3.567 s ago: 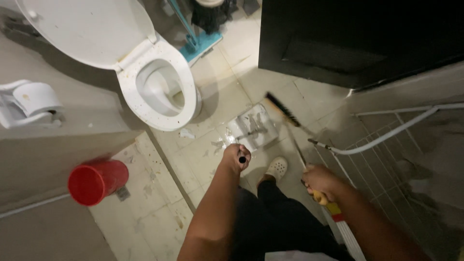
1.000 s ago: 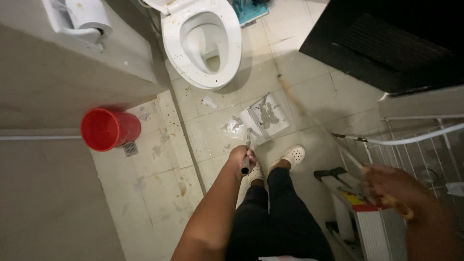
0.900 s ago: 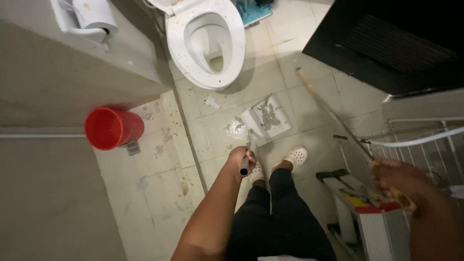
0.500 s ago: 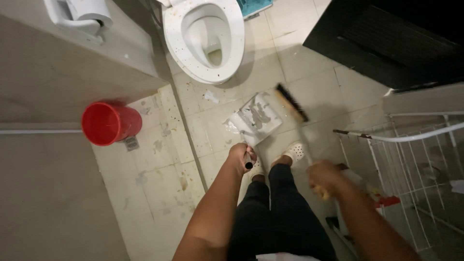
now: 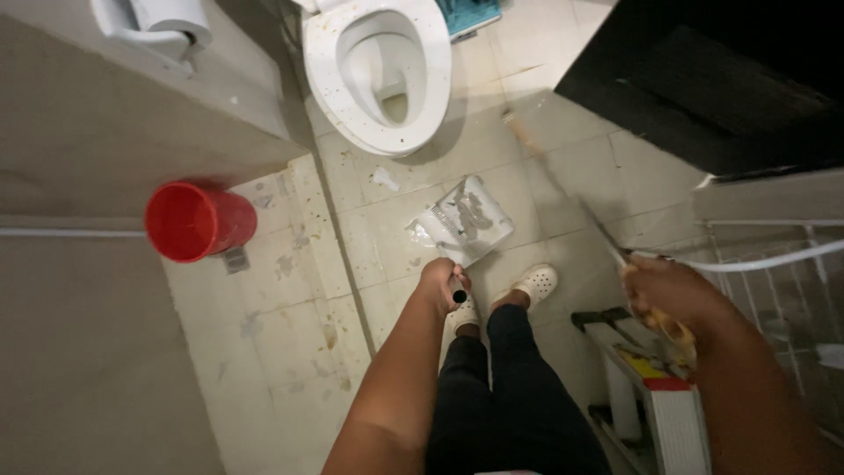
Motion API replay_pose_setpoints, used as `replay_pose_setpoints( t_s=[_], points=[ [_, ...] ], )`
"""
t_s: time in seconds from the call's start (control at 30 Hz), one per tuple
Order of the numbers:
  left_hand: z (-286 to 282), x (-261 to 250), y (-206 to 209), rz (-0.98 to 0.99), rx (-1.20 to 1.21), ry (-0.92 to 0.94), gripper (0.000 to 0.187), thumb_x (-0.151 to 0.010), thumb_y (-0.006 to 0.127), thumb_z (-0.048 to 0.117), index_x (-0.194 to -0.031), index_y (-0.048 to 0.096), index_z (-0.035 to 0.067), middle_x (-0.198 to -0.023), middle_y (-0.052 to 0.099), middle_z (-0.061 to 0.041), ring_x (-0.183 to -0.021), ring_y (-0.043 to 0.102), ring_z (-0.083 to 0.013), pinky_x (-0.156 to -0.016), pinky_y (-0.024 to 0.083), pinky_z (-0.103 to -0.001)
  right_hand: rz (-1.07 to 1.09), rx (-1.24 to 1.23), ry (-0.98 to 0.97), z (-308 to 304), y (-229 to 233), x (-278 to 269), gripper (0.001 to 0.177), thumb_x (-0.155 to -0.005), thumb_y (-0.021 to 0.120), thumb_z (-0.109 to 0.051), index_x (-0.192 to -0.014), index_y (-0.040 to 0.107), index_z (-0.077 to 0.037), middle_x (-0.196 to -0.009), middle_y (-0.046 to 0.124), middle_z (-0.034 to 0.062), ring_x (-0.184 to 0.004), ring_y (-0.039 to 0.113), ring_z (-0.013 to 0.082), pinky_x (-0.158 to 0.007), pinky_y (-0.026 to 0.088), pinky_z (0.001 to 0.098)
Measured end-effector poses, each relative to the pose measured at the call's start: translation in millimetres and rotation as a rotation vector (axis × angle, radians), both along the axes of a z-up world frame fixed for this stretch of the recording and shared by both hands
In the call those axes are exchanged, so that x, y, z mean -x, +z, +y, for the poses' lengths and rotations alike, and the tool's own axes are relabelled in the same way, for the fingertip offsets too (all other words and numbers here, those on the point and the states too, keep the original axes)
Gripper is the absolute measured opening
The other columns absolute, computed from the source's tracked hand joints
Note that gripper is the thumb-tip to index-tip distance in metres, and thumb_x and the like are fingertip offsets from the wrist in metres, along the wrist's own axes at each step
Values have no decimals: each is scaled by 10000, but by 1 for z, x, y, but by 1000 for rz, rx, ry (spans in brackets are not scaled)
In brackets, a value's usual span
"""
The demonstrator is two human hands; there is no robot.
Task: Sweep debris from a bathroom floor into a dustpan using a broom.
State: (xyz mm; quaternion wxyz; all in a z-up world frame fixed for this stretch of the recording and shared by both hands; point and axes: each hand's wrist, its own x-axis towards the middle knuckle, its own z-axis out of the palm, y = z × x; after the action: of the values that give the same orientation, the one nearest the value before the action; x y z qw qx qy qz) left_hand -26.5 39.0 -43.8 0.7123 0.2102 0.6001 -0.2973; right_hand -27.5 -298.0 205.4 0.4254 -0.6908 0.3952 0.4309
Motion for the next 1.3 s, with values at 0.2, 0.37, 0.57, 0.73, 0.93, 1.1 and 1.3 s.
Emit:
replay_pose_setpoints(
  t_s=[0.2, 0.37, 0.57, 0.73, 0.93, 1.1, 1.3],
  points=[
    [8, 13, 30, -3, -62, -117, 132, -972, 372, 67, -873, 458, 52, -631, 454, -60, -466, 411, -163, -388, 404, -275, -23, 69, -107, 43, -59, -25, 247, -959, 598, -133, -1202, 633, -103, -754, 595, 111, -602, 518, 211, -548, 449, 371],
    [7, 29, -7, -55, -52, -195, 111, -965, 386, 98, -867, 437, 98, -617, 456, -56, -454, 401, -184, -381, 388, -306, 88, 160, 660, 60, -142, 20, 429, -767, 825, 0, -1172, 687, -20, -868, 681, 91, -741, 656, 209, -658, 558, 391],
    [13, 25, 10, -55, -49, -139, 88, -1012, 386, 117, -956, 453, 108, -671, 483, -48, -492, 411, -158, -399, 413, -271, 81, -162, 106, 74, -22, 21, 418, -971, 625, -182, -1365, 603, -44, -782, 599, 92, -603, 514, 178, -519, 446, 343],
    [27, 29, 35, -11, -3, -38, 217, -1048, 341, 141, -1110, 520, 36, -754, 582, -102, -532, 491, -154, -421, 446, -241, 96, -151, -76, 47, 6, 43, 447, -954, 631, -177, -1379, 627, -39, -772, 618, 80, -548, 470, 157, -463, 379, 321],
    [42, 32, 6, -46, 189, 5, 226, -1027, 446, 195, -1079, 506, -17, -743, 585, -84, -503, 535, -140, -410, 495, -217, 58, -101, -126, 54, 17, 62, 382, -944, 628, -128, -1319, 635, -55, -747, 575, 75, -522, 468, 162, -444, 380, 329],
    [35, 24, 34, -38, 121, -98, 135, -1020, 463, 135, -1043, 485, 3, -747, 587, -108, -524, 545, -162, -426, 498, -252, -5, -118, -183, 52, 22, 68, 223, -926, 608, -68, -1131, 647, 10, -729, 556, 79, -514, 479, 164, -444, 412, 333],
    [15, 38, 23, -3, 161, 21, 103, -1014, 477, 119, -1011, 479, 16, -741, 561, -90, -521, 544, -153, -419, 497, -251, -42, -150, -212, 35, 16, 77, 164, -890, 621, -35, -1043, 629, 23, -716, 546, 86, -499, 473, 157, -428, 397, 325]
  ],
)
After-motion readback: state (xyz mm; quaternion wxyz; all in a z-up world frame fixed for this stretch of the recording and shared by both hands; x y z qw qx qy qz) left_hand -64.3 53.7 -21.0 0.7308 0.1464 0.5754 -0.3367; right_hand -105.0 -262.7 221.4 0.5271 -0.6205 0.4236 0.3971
